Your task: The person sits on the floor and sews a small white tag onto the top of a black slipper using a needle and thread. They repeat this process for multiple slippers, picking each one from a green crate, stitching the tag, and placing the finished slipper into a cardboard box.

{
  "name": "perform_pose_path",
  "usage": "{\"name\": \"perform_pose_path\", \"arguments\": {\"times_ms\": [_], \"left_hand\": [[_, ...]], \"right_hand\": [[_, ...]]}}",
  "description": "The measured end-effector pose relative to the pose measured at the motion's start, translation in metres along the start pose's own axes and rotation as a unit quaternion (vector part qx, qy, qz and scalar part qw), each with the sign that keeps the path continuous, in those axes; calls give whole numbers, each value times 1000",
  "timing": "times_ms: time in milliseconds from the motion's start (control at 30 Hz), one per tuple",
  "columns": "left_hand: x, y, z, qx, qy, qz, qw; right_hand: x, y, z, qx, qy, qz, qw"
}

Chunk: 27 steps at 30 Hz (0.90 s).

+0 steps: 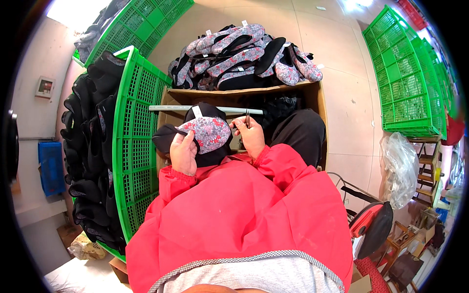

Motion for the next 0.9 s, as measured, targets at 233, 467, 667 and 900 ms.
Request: {"name": "perform_pose_path", "arguments": {"times_ms": [233, 467, 667, 900], "left_hand": [[18, -10, -4, 0, -33, 0, 999], [25, -4, 1, -17, -89, 42, 995], [42, -4, 1, -96, -138, 107, 980], [112, -37, -106, -557, -486, 30, 673]], "right_hand": [[1, -8, 32, 1, 47, 26, 999], [-14, 5, 11, 35, 17, 25, 999], [28, -41, 19, 20, -30, 256, 966], [41, -44, 6, 46, -62, 269, 960]]}}
Point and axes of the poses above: each hand's wrist, its own x-axis away from the middle knuckle, its own y-axis out of the back of the hand, z = x × y, the point moved 10 cm from there along -x, towards the middle knuckle, and after that the axes turned 4 degrees about -z, right-handed, at the moved point
